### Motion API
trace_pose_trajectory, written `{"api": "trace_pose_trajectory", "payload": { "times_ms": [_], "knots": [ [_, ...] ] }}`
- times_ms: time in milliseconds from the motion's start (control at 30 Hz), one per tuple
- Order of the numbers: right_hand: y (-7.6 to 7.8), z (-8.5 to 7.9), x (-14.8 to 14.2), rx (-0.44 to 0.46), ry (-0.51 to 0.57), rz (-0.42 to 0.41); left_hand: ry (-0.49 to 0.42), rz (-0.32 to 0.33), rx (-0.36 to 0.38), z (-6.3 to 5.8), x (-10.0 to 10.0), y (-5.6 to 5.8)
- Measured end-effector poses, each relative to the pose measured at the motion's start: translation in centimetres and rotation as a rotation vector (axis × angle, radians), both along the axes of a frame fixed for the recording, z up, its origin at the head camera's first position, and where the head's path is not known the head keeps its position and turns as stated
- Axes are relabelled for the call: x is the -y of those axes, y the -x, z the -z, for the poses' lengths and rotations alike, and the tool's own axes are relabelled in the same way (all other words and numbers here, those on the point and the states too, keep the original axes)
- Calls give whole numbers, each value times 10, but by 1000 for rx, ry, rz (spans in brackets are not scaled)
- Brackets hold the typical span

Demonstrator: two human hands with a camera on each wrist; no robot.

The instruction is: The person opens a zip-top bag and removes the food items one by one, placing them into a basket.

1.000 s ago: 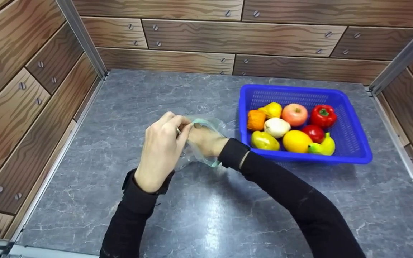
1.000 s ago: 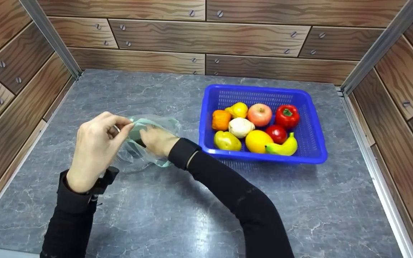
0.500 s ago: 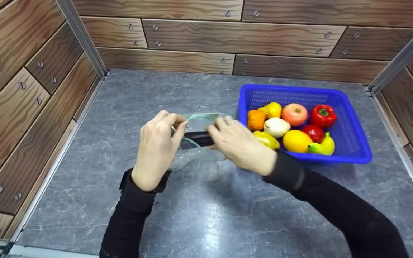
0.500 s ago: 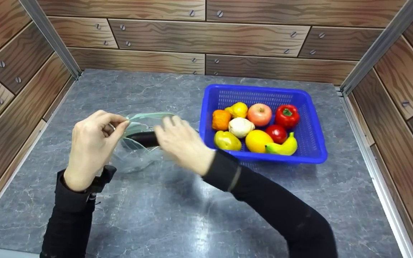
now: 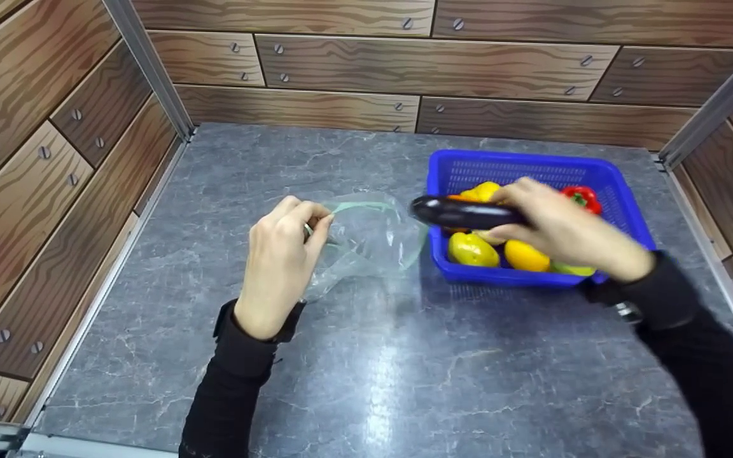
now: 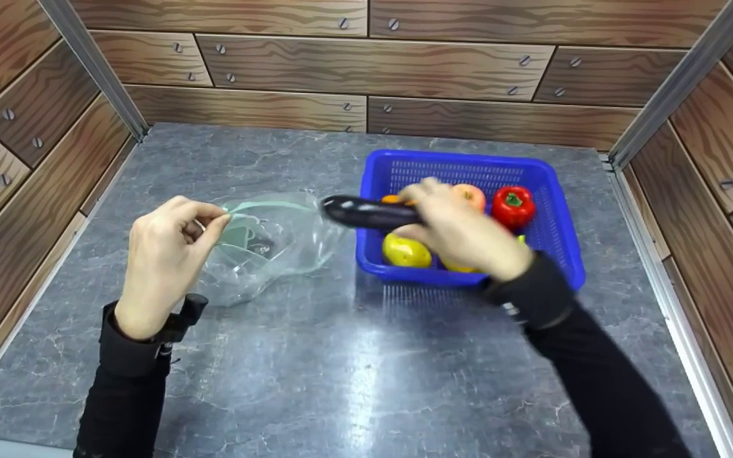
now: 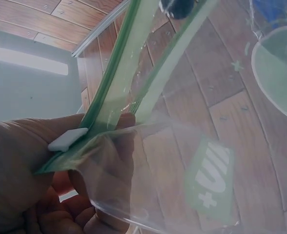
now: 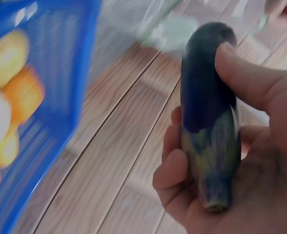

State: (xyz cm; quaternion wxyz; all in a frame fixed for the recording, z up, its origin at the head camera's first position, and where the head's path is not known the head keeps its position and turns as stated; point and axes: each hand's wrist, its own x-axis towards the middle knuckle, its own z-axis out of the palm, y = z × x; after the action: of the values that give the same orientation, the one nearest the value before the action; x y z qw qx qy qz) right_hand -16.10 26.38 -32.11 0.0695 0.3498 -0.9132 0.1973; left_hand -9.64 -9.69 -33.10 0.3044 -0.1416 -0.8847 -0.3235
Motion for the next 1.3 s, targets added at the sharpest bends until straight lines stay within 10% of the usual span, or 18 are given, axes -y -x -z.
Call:
{"api": "trace_pose_trajectory", "payload": {
  "times_ms": [633,1300],
  "knots": [
    [77,65,-125,288,-195,269,4,11,8,0,-1,0],
    [85,75,-127,386,-243,264,3,9,9,3,0,2]
  ]
}}
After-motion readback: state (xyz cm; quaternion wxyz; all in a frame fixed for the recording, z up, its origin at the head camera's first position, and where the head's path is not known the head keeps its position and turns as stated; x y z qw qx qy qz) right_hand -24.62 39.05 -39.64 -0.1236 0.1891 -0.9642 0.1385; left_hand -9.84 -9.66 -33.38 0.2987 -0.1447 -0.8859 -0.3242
